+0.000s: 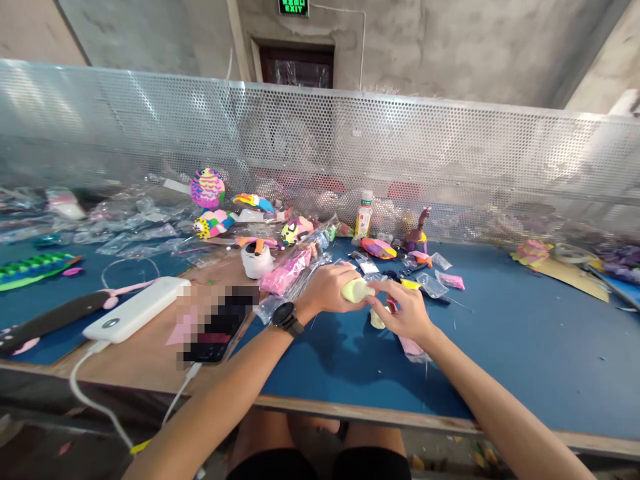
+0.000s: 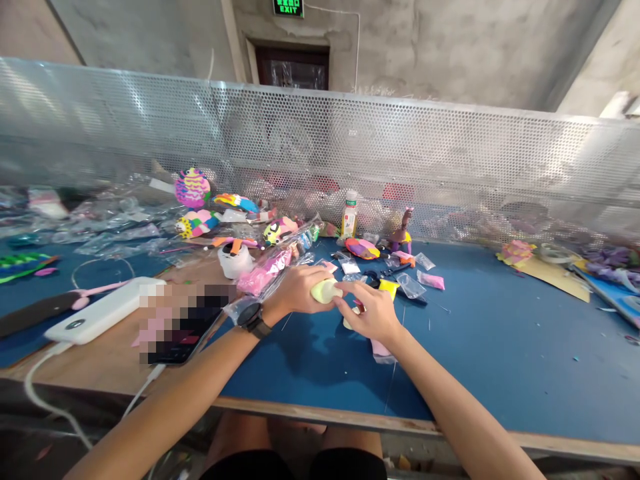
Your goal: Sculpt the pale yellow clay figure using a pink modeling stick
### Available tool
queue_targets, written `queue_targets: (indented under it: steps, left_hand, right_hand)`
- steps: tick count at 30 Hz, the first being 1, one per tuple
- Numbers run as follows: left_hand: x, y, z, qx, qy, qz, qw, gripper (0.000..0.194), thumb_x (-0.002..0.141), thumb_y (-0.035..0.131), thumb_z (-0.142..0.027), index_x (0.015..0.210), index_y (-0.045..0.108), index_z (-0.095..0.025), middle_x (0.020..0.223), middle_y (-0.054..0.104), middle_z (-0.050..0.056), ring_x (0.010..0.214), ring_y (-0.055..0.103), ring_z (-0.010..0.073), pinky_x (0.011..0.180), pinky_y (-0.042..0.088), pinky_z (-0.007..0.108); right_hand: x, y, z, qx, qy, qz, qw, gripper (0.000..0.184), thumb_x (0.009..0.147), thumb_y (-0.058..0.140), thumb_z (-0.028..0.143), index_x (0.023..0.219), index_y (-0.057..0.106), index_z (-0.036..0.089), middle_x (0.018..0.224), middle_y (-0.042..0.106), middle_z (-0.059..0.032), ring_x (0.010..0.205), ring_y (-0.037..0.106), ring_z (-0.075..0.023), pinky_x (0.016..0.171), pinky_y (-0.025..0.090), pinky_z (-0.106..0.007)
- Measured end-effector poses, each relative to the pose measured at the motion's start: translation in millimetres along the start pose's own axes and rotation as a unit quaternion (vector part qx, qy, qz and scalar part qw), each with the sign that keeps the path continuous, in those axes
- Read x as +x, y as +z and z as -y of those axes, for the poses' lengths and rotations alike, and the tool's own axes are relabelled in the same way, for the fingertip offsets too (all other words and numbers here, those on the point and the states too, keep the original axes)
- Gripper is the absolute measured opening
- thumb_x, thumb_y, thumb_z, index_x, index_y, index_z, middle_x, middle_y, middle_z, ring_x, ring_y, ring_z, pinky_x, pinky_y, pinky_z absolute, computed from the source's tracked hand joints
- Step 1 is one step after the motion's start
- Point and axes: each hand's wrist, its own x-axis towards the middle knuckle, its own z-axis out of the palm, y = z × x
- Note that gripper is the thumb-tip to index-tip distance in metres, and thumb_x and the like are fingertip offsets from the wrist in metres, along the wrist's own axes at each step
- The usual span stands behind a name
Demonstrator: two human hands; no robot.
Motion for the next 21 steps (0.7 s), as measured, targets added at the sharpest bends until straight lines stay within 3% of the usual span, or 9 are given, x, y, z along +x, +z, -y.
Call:
queue_targets:
  steps: [13,21]
  left_hand:
    - [-2,2.6,2,0.009,-0.007,0.014,1.0,0.038,0.084,0.072,-0.057,0.095,0.073,-0.021,0.093,0.08,0.008,0.086,0.078,0.0268,0.072,0.06,0.037]
    - [1,2.9,1,0.09,0.009,0.004,0.996,0.038,0.091,0.067,-0.056,0.098,0.073,-0.019,0.094,0.08,0.009,0.086,0.077,0.0259,0.074,0.056,0.037]
  right_hand:
    - [-2,1,-3,0.006,0.025,0.028,0.999,0.028,0.102,0.061,0.046,0.112,0.073,0.023,0.085,0.078,-0.0036,0.053,0.057,-0.0133,0.057,0.045,-0.028]
    - [-1,12,0,0.073,0.146,-0.001,0.987,0.034,0.098,0.065,0.053,0.11,0.072,0.022,0.088,0.077,-0.0054,0.053,0.056,-0.0141,0.05,0.042,-0.028]
